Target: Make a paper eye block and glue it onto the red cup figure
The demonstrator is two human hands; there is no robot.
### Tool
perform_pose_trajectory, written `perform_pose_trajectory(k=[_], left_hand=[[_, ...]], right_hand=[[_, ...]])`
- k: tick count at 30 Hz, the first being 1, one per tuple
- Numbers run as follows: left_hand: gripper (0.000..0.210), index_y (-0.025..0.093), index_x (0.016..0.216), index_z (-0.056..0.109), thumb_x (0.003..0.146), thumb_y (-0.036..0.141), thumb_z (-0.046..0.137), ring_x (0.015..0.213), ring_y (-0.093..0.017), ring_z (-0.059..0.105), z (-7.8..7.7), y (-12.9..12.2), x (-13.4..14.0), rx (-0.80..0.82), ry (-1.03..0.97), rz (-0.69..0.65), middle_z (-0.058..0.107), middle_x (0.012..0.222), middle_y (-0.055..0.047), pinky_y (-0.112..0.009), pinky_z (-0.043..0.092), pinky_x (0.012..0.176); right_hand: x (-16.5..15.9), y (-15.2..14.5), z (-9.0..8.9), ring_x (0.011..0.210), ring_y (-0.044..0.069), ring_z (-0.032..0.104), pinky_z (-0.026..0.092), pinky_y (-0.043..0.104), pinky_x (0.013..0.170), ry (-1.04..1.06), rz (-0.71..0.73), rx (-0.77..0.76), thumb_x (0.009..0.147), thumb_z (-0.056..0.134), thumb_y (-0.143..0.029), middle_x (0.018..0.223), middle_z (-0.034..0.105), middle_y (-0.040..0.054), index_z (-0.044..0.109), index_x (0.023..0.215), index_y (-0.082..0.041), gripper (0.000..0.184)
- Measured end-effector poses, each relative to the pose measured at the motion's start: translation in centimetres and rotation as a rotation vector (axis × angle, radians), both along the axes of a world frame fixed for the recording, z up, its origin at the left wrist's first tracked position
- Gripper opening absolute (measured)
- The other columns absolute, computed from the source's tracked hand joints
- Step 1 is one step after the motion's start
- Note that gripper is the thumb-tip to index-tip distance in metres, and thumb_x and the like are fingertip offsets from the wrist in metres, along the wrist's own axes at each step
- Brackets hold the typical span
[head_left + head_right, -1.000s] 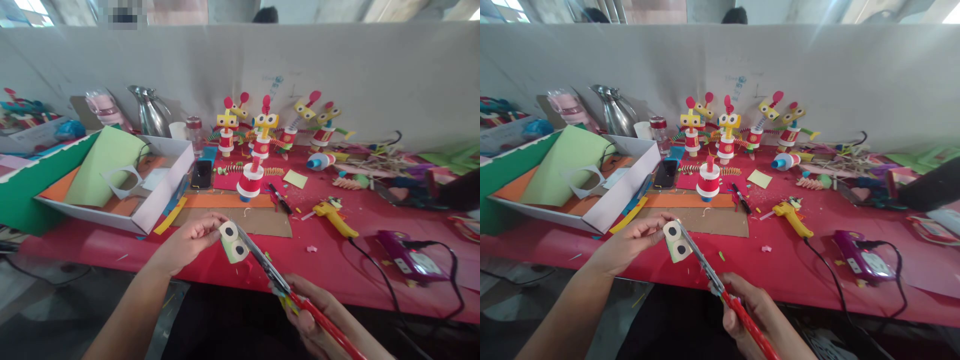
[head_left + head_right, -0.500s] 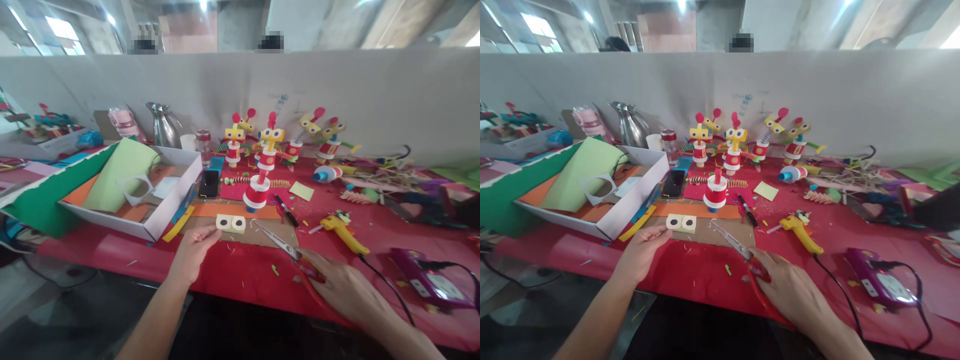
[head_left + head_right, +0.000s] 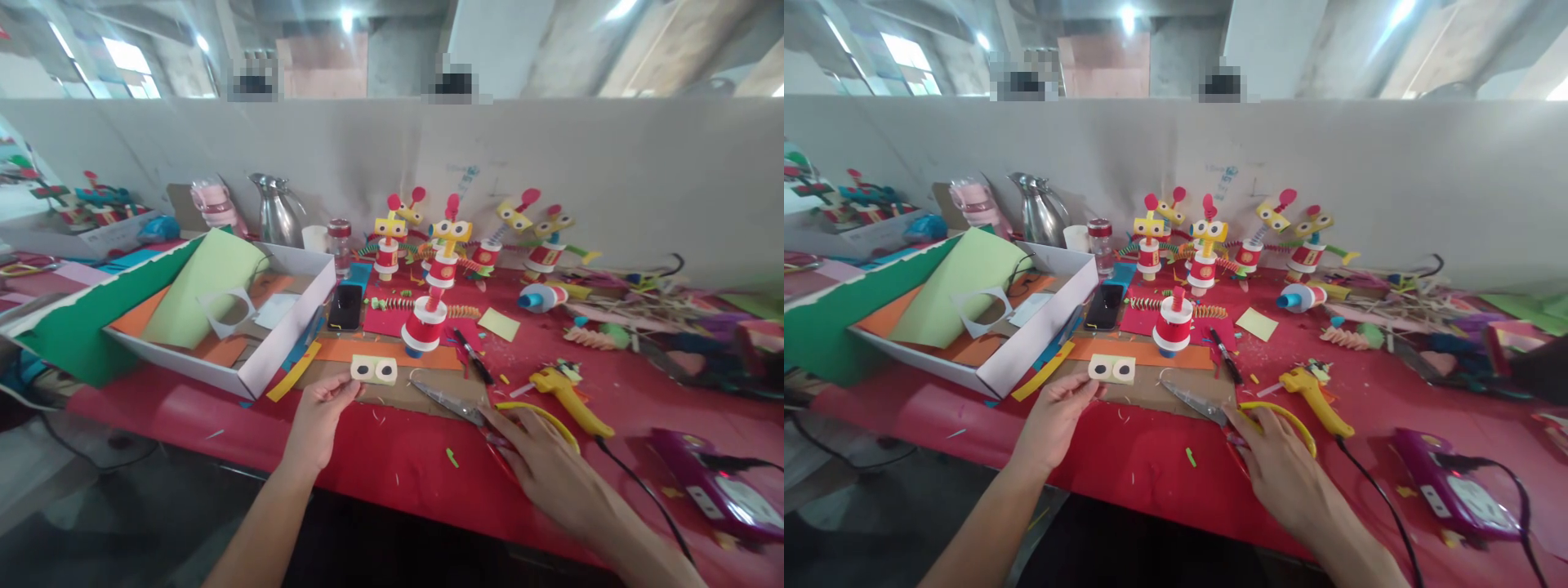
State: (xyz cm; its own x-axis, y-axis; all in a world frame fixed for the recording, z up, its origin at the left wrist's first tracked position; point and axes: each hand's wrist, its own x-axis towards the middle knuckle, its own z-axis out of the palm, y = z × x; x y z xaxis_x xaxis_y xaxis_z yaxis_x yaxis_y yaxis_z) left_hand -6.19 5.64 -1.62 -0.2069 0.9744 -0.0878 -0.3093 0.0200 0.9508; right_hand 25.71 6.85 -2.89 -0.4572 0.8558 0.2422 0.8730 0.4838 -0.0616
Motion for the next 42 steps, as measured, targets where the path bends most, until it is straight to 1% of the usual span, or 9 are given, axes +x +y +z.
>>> perform_pose_trajectory(k=[6,12,16,20,23,27,30,34,42], left_hand=[[0.017,0.019,0.090,0.074,0.078,0.032,0.072,0.087,-0.015,0.063,-0.4,-0.1,0.7,0.058,-0.066,-0.033,0.071,0.096,-0.004,-0.030,0.050,0.086],[0.009,0.020,0.083,0.072,0.078,0.027,0.073,0.086,-0.015,0.063,0.2,-0.4,0.7,0.057,-0.201,-0.114,0.069,0.090,-0.002,-0.028,0.051,0.081],[0.012,0.020,0.079,0.071,0.072,0.026,0.078,0.080,-0.014,0.063,0.7,-1.0,0.7,0.032,-0.245,-0.112,0.068,0.082,0.000,-0.027,0.051,0.077],[0.014,0.021,0.081,0.072,0.071,0.026,0.079,0.081,-0.013,0.062,1.4,-1.9,0.8,0.011,-0.254,-0.156,0.068,0.083,0.001,-0.025,0.050,0.078],[0.012,0.020,0.083,0.072,0.073,0.026,0.078,0.085,-0.013,0.060,1.8,-2.3,0.8,0.035,-0.186,-0.168,0.068,0.087,0.000,-0.024,0.048,0.083],[0.009,0.021,0.082,0.072,0.077,0.028,0.074,0.086,-0.012,0.058,2.0,-2.2,0.7,0.074,-0.104,-0.176,0.065,0.085,0.001,-0.022,0.046,0.082],[0.009,0.021,0.082,0.072,0.078,0.028,0.073,0.085,-0.013,0.058,2.1,-2.2,0.7,0.078,-0.062,-0.181,0.065,0.085,0.000,-0.024,0.046,0.082],[0.009,0.021,0.084,0.072,0.079,0.027,0.072,0.090,-0.015,0.058,2.3,-2.4,0.6,0.081,-0.014,-0.199,0.065,0.090,-0.001,-0.027,0.045,0.085],[0.005,0.022,0.079,0.072,0.079,0.026,0.072,0.097,-0.016,0.057,2.6,-2.5,0.5,0.083,-0.005,-0.219,0.066,0.099,-0.001,-0.026,0.043,0.090]], right_hand=[[-0.4,-0.9,0.2,0.093,0.026,0.070,0.059,0.039,0.081,0.080,-0.035,-0.053,0.082,0.046,-0.016,0.108,0.070,0.0129,0.064,0.124,-0.019,0.045],[0.4,-2.5,0.8,0.098,0.028,0.070,0.059,0.039,0.078,0.223,-0.139,-0.071,0.082,0.058,-0.029,0.116,0.068,0.0091,0.060,0.125,-0.028,0.043],[-0.3,-4.4,1.9,0.099,0.026,0.069,0.057,0.032,0.082,0.469,-0.045,-0.201,0.070,0.072,-0.027,0.112,0.069,0.0078,0.058,0.119,-0.025,0.051],[-1.7,-5.9,4.3,0.094,0.022,0.069,0.057,0.028,0.079,0.562,0.042,-0.339,0.063,0.070,-0.014,0.110,0.069,0.0059,0.058,0.119,-0.024,0.058],[-2.1,-5.9,5.5,0.093,0.021,0.070,0.056,0.028,0.082,0.586,0.055,-0.433,0.066,0.065,-0.011,0.101,0.073,0.0035,0.061,0.121,-0.023,0.056],[-1.4,-5.4,5.6,0.081,0.019,0.072,0.054,0.028,0.083,0.563,0.035,-0.567,0.072,0.060,-0.009,0.077,0.076,-0.0006,0.061,0.125,-0.021,0.054],[-0.9,-5.2,5.3,0.082,0.020,0.072,0.054,0.029,0.085,0.540,0.075,-0.592,0.077,0.062,-0.014,0.077,0.077,0.0018,0.061,0.127,-0.018,0.051],[-0.9,-5.0,5.6,0.081,0.020,0.072,0.054,0.027,0.083,0.535,0.101,-0.600,0.075,0.068,-0.015,0.081,0.078,0.0033,0.062,0.126,-0.018,0.051],[-1.2,-4.4,7.1,0.080,0.018,0.073,0.055,0.025,0.081,0.531,0.148,-0.622,0.075,0.069,-0.012,0.077,0.078,-0.0019,0.065,0.123,-0.023,0.050]])
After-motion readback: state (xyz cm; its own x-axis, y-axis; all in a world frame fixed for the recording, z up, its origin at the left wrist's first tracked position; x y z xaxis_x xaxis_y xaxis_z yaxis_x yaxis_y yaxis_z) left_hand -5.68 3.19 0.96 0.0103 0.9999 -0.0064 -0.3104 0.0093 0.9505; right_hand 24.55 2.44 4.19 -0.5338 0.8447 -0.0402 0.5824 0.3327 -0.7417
